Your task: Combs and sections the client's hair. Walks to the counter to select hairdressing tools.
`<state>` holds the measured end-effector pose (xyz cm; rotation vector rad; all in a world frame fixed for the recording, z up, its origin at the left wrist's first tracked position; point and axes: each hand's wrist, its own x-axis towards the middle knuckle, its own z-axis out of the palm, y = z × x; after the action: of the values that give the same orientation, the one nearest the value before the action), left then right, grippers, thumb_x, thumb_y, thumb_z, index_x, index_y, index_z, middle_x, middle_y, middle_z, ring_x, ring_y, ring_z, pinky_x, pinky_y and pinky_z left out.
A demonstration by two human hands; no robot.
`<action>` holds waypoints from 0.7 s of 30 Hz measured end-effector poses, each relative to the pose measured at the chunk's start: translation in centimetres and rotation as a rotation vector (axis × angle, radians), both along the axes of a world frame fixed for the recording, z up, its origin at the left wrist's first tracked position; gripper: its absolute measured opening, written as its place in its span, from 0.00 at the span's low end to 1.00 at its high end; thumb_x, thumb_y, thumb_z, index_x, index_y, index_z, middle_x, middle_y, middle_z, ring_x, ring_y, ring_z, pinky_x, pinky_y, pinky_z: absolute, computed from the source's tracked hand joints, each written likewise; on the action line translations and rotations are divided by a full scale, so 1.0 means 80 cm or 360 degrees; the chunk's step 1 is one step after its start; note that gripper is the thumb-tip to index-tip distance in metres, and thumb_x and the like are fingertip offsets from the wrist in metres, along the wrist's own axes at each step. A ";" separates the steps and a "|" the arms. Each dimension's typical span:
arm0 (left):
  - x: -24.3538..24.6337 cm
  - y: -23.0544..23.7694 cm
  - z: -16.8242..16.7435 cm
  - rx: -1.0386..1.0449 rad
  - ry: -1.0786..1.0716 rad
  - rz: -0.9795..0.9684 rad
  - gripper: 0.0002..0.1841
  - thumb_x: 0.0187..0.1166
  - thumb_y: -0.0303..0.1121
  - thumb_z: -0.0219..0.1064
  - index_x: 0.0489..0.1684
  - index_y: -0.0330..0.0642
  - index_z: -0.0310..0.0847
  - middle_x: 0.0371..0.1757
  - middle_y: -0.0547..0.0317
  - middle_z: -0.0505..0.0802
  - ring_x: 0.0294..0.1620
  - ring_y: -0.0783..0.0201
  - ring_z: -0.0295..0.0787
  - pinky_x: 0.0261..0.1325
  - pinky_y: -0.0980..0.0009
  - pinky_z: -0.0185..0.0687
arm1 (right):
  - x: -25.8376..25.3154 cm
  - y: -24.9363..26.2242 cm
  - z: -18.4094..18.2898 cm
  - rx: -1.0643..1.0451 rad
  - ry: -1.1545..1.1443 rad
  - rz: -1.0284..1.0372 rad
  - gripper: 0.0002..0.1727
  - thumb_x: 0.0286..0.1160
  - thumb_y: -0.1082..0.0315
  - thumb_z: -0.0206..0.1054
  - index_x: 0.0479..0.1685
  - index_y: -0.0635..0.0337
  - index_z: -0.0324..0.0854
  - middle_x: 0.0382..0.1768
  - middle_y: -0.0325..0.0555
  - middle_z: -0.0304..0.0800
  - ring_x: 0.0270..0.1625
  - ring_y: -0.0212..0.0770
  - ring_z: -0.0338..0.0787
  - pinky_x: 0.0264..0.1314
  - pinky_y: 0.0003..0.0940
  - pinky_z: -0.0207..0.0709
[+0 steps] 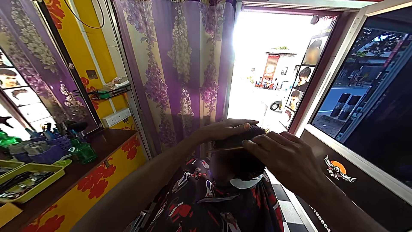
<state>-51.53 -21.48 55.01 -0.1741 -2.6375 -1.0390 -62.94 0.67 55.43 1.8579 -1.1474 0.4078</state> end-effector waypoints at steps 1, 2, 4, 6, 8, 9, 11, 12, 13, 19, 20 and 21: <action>0.001 -0.002 0.000 0.0036 -0.0023 0.0015 0.32 0.94 0.55 0.38 0.87 0.49 0.69 0.83 0.62 0.79 0.83 0.70 0.72 0.88 0.63 0.62 | -0.001 -0.008 -0.001 0.0006 0.0090 0.0037 0.15 0.73 0.78 0.63 0.51 0.54 0.90 0.38 0.44 0.90 0.37 0.46 0.87 0.35 0.38 0.77; 0.001 -0.008 -0.001 0.0103 -0.0041 0.0011 0.35 0.94 0.55 0.29 0.88 0.49 0.67 0.86 0.62 0.76 0.86 0.68 0.68 0.91 0.61 0.56 | -0.002 -0.015 0.000 0.0000 0.0178 0.0059 0.14 0.75 0.78 0.62 0.51 0.55 0.90 0.37 0.44 0.89 0.36 0.46 0.86 0.36 0.38 0.76; -0.001 -0.028 -0.005 0.0274 0.0117 0.0036 0.46 0.88 0.63 0.16 0.88 0.42 0.65 0.88 0.56 0.73 0.87 0.61 0.68 0.87 0.58 0.61 | -0.005 -0.031 0.008 -0.0038 0.0308 0.0051 0.13 0.79 0.76 0.60 0.51 0.57 0.89 0.35 0.45 0.88 0.37 0.46 0.86 0.37 0.38 0.75; 0.008 -0.035 0.000 0.0444 0.0562 0.0280 0.53 0.82 0.69 0.12 0.83 0.40 0.70 0.82 0.54 0.79 0.79 0.59 0.77 0.78 0.59 0.74 | -0.011 -0.049 0.022 -0.0011 0.0334 0.0017 0.12 0.80 0.76 0.59 0.48 0.59 0.89 0.33 0.47 0.88 0.35 0.48 0.85 0.37 0.40 0.73; 0.030 -0.017 0.009 0.0406 0.1185 0.0527 0.52 0.85 0.65 0.13 0.70 0.35 0.79 0.70 0.51 0.88 0.69 0.58 0.86 0.73 0.59 0.80 | -0.023 -0.069 0.039 0.0075 0.0293 -0.0032 0.09 0.78 0.78 0.60 0.39 0.59 0.86 0.28 0.47 0.84 0.34 0.48 0.84 0.37 0.42 0.72; 0.040 -0.008 0.006 0.0360 0.1483 0.0528 0.48 0.87 0.66 0.20 0.61 0.38 0.84 0.60 0.52 0.93 0.63 0.57 0.90 0.70 0.58 0.83 | -0.032 -0.078 0.046 0.0143 0.0250 -0.0058 0.08 0.77 0.78 0.61 0.35 0.59 0.85 0.27 0.47 0.83 0.34 0.49 0.84 0.39 0.43 0.72; 0.055 0.011 -0.015 0.0202 0.1644 0.0359 0.41 0.82 0.73 0.32 0.49 0.55 0.91 0.49 0.65 0.96 0.57 0.61 0.92 0.66 0.57 0.86 | -0.049 -0.096 0.056 0.0314 0.0058 -0.0083 0.10 0.74 0.79 0.64 0.34 0.57 0.90 0.29 0.48 0.87 0.37 0.51 0.89 0.43 0.47 0.77; 0.057 0.017 -0.026 0.0070 0.1536 0.0242 0.40 0.81 0.74 0.35 0.50 0.58 0.92 0.52 0.68 0.96 0.60 0.62 0.92 0.68 0.57 0.85 | -0.057 -0.103 0.062 0.0436 -0.0049 -0.0148 0.10 0.74 0.79 0.65 0.36 0.57 0.92 0.32 0.50 0.91 0.41 0.53 0.91 0.46 0.51 0.80; 0.055 0.021 -0.031 -0.0109 0.1366 0.0124 0.41 0.83 0.72 0.36 0.55 0.52 0.91 0.58 0.64 0.95 0.66 0.60 0.90 0.72 0.56 0.84 | -0.063 -0.108 0.069 0.0597 -0.0153 -0.0273 0.11 0.76 0.78 0.65 0.40 0.56 0.92 0.38 0.51 0.93 0.45 0.55 0.93 0.49 0.56 0.81; 0.034 0.006 -0.033 0.0231 0.0217 0.0532 0.54 0.79 0.74 0.18 0.80 0.41 0.74 0.75 0.57 0.86 0.77 0.68 0.79 0.83 0.60 0.70 | -0.106 -0.149 0.068 0.1244 -0.0422 -0.1282 0.08 0.68 0.67 0.76 0.33 0.64 0.89 0.43 0.60 0.91 0.53 0.64 0.88 0.54 0.69 0.76; 0.027 -0.004 -0.036 0.0373 0.0180 0.0506 0.57 0.75 0.78 0.16 0.81 0.43 0.74 0.75 0.58 0.86 0.76 0.67 0.80 0.82 0.60 0.72 | -0.118 -0.148 0.058 0.1164 -0.0478 -0.1340 0.06 0.69 0.70 0.74 0.33 0.66 0.89 0.43 0.61 0.91 0.53 0.65 0.88 0.54 0.68 0.75; 0.021 -0.015 -0.041 0.0517 0.0173 0.0438 0.59 0.71 0.81 0.17 0.81 0.45 0.74 0.75 0.58 0.86 0.75 0.66 0.80 0.80 0.60 0.74 | -0.125 -0.142 0.052 0.1025 -0.0584 -0.1335 0.04 0.71 0.74 0.71 0.37 0.67 0.88 0.44 0.63 0.90 0.54 0.66 0.89 0.54 0.67 0.76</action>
<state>-49.88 -22.70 51.75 0.1928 -2.2754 -1.2957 -72.95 -10.67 59.56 1.6194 -2.3733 -0.1399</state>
